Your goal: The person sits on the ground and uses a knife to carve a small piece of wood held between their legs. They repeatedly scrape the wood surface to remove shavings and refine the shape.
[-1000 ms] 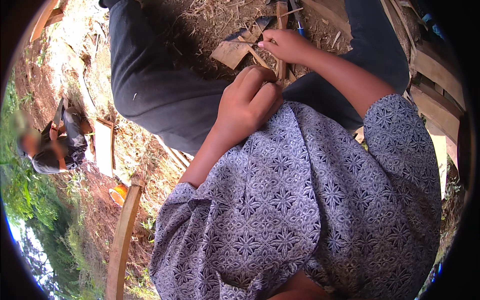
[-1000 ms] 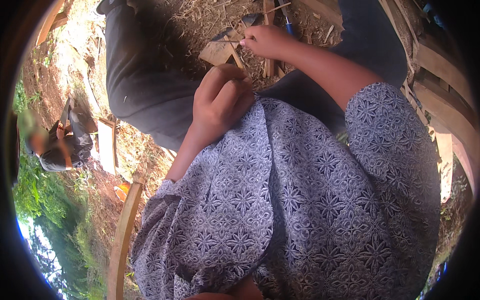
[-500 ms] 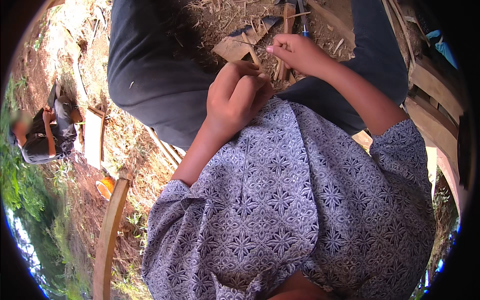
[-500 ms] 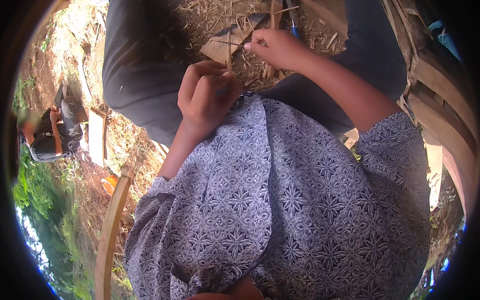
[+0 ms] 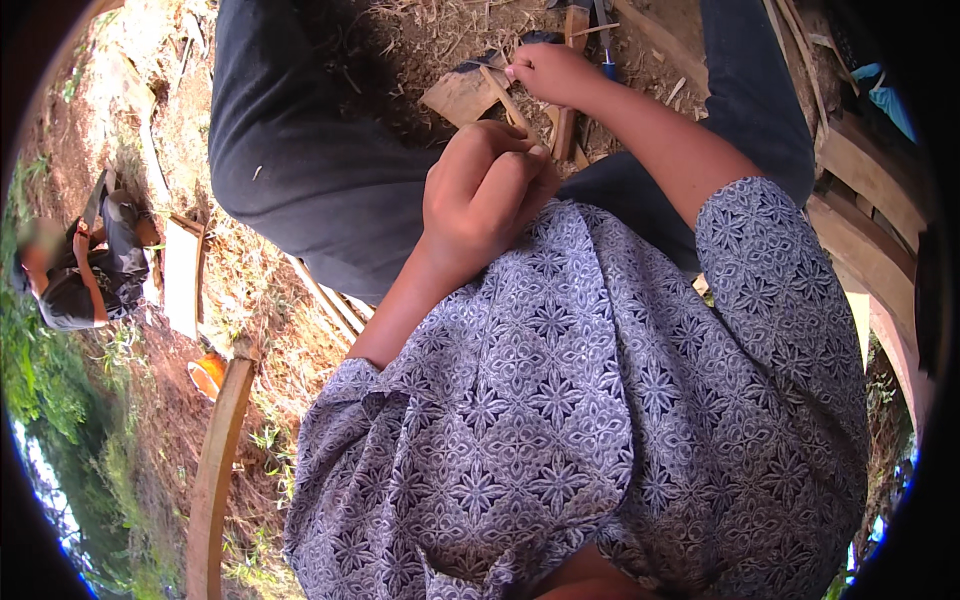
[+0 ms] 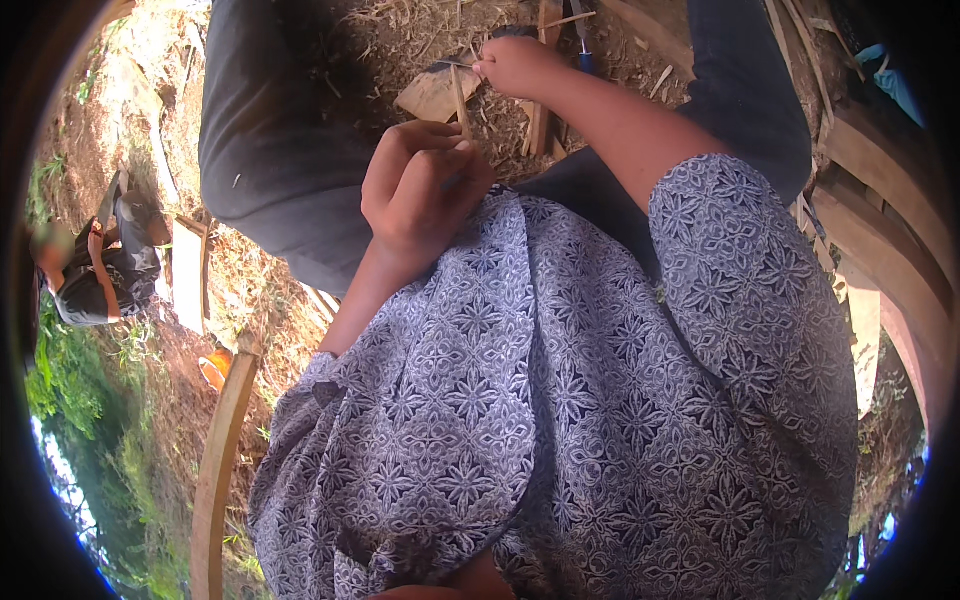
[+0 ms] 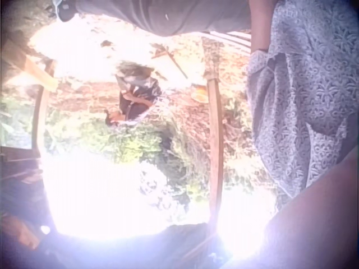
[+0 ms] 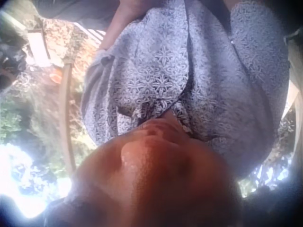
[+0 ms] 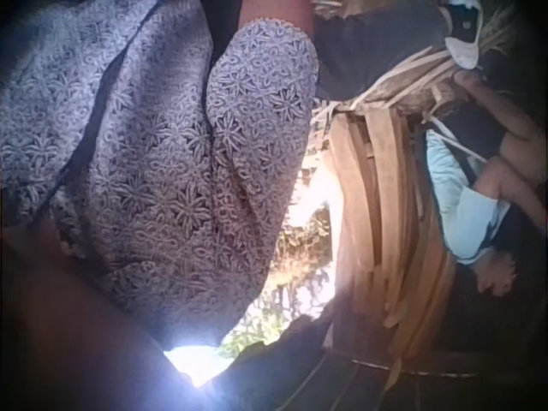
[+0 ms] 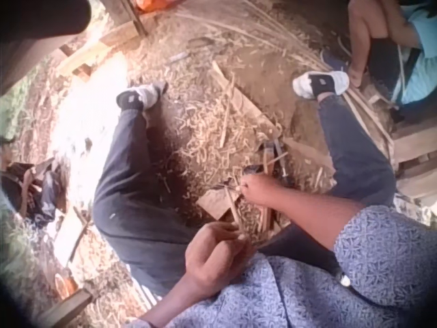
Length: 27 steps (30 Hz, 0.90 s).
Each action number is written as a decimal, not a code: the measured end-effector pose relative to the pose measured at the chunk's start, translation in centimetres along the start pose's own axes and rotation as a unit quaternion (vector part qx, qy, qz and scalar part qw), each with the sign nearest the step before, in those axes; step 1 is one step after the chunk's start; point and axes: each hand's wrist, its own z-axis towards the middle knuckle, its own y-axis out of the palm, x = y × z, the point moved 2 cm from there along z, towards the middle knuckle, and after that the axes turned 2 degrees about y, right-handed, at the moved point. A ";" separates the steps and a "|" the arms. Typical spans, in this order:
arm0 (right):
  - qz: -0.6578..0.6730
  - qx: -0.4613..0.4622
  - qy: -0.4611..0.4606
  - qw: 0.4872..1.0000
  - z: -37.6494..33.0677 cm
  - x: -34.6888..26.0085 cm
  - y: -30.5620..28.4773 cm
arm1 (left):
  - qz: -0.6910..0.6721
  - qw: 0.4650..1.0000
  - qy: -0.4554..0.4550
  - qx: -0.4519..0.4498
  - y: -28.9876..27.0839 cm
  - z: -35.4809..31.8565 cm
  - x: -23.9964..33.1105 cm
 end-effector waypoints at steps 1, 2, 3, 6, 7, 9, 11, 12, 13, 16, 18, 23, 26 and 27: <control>0.026 -0.027 0.058 0.998 0.3 0.1 0.2 | 0.003 1.000 0.001 -0.002 -0.1 0.1 0.0; 0.035 -0.031 0.065 0.997 0.2 0.0 0.1 | 0.009 1.000 -0.002 0.007 -0.2 0.0 -0.1; 0.044 -0.035 0.073 0.996 -0.1 0.0 0.0 | 0.014 1.000 -0.006 0.016 -0.6 0.0 -0.3; 0.080 -0.036 0.100 0.991 -1.6 -0.5 -0.5 | 0.033 0.999 -0.020 0.031 -1.2 0.0 -0.4; 0.095 -0.034 0.111 0.989 -2.2 -0.9 -0.7 | 0.033 0.999 -0.024 0.033 -1.4 0.3 -0.4; 0.099 -0.052 0.102 0.989 -4.6 -3.1 -2.2 | 0.034 0.998 -0.032 0.035 -1.6 0.2 -0.7; 0.100 -0.063 0.078 0.990 -6.6 -4.4 -3.7 | 0.039 0.998 -0.038 0.039 -1.5 -0.1 -0.9; 0.098 -0.067 0.059 0.991 -7.3 -4.8 -4.3 | 0.045 0.998 -0.033 0.041 -1.5 -0.2 -1.0; 0.096 -0.072 0.039 0.992 -7.7 -5.1 -4.7 | 0.052 0.997 -0.029 0.043 -1.5 -0.3 -1.1; 0.082 -0.087 0.026 0.992 -8.0 -6.1 -5.6 | 0.063 0.997 -0.016 0.052 -1.3 0.0 -1.1; 0.048 -0.073 0.042 0.995 -7.0 -5.3 -5.1 | 0.056 0.997 -0.013 0.051 -1.2 0.2 -0.9; 0.043 -0.035 0.022 0.998 -3.9 -3.5 -2.7 | 0.054 0.997 -0.030 0.054 -1.0 0.4 -0.5; 0.010 -0.021 0.004 1.000 -1.8 -2.9 -1.5 | 0.046 0.997 -0.045 0.050 -1.1 0.5 -0.4; -0.004 -0.021 0.019 1.000 -1.0 -2.8 -1.2 | 0.040 0.997 -0.051 0.046 -1.2 0.6 -0.3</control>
